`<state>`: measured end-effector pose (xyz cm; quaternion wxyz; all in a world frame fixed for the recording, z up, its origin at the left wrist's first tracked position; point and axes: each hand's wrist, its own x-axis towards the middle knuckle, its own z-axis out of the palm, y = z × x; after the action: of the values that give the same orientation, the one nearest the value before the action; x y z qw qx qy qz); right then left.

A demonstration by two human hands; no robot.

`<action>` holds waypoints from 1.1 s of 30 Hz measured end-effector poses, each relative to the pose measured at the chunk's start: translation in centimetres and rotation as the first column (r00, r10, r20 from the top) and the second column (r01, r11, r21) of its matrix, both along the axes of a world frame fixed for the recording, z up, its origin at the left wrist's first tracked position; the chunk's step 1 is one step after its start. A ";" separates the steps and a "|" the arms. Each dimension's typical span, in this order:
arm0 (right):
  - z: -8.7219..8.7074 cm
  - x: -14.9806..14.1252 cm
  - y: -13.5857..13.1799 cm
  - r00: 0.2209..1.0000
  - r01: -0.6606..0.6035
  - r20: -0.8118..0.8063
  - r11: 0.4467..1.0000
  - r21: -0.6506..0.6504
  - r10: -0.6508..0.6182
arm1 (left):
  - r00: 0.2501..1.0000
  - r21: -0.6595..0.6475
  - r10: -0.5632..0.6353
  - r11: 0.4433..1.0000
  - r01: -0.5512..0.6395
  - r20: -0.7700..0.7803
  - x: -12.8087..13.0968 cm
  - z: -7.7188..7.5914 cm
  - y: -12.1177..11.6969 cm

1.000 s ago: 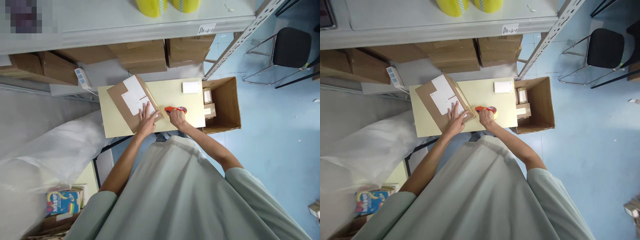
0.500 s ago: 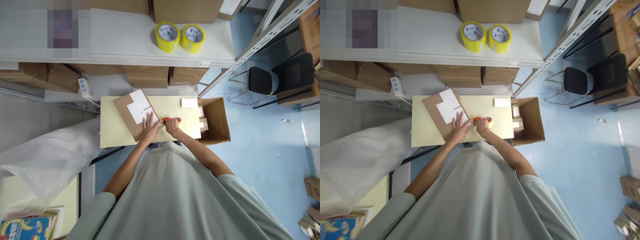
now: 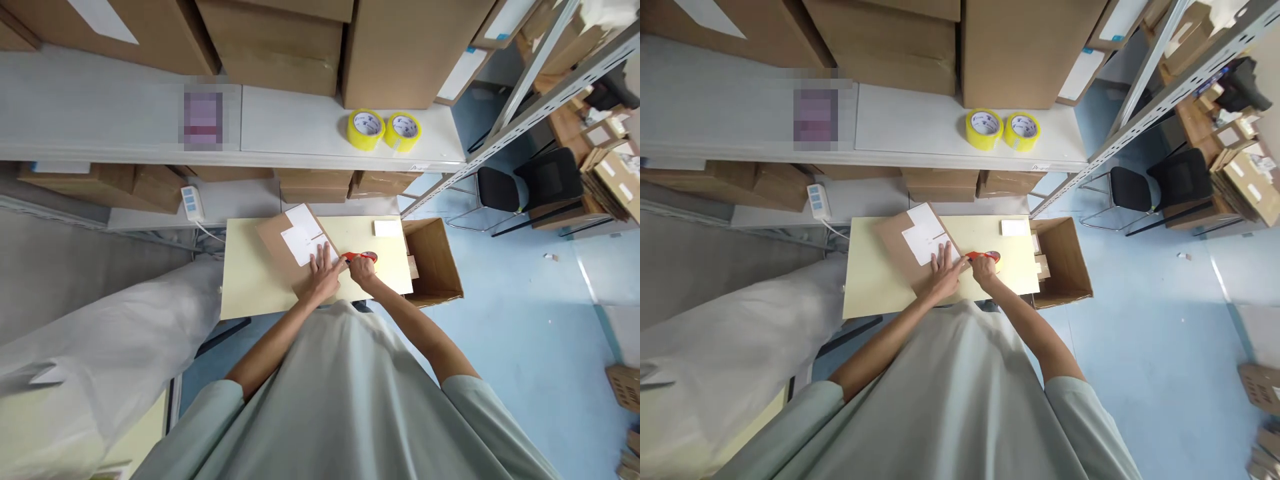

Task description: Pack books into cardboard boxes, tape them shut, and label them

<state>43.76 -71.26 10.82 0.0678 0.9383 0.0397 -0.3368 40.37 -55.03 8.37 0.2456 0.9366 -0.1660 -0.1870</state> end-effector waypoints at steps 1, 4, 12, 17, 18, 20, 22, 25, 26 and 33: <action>0.4 0.2 -0.2 0.999 0.031 -0.010 0.999 -0.015 -0.032 | 1.000 -0.003 -0.014 1.000 0.014 0.000 0.0 -0.1 0.2; 1.5 0.4 -0.6 0.993 0.115 -0.016 0.992 -0.056 -0.116 | 0.998 -0.001 -0.055 0.998 0.055 -0.002 0.0 -0.3 1.0; 1.0 -1.0 3.2 0.992 0.122 0.048 0.990 -0.074 -0.119 | 0.996 -0.014 -0.090 0.996 0.090 -0.012 0.0 0.2 1.8; 1.3 -0.6 3.4 0.990 0.129 0.067 0.987 -0.099 -0.123 | 0.998 -0.021 -0.053 0.998 0.053 -0.036 0.2 0.6 1.5; 1.3 -0.5 3.4 0.989 0.138 0.067 0.985 -0.106 -0.131 | 0.998 -0.023 -0.057 0.998 0.056 -0.032 0.1 0.6 1.5; 1.3 -0.1 3.3 0.986 0.158 0.066 0.981 -0.116 -0.151 | 0.996 -0.027 -0.091 0.995 0.091 -0.013 -0.4 0.5 1.6; 1.2 0.3 3.3 0.983 0.180 0.071 0.977 -0.119 -0.172 | 0.991 -0.028 -0.136 0.990 0.136 0.008 -1.2 0.4 2.0; 1.7 1.2 2.6 0.975 0.211 0.094 0.971 -0.113 -0.201 | 0.987 -0.034 -0.159 0.986 0.161 0.035 -2.0 0.3 2.5; 2.1 1.6 2.2 0.973 0.215 0.105 0.971 -0.107 -0.204 | 0.988 -0.040 -0.152 0.987 0.153 0.041 -2.2 0.3 2.6; 7.9 6.2 -1.2 0.920 0.135 0.357 0.987 0.091 -0.159 | 0.998 -0.181 0.035 0.983 -0.027 0.045 2.1 3.5 2.1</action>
<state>49.95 -72.43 18.74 0.0180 0.9864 -0.0331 -0.1602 42.50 -52.89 11.88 0.3282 0.9172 -0.1734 -0.1450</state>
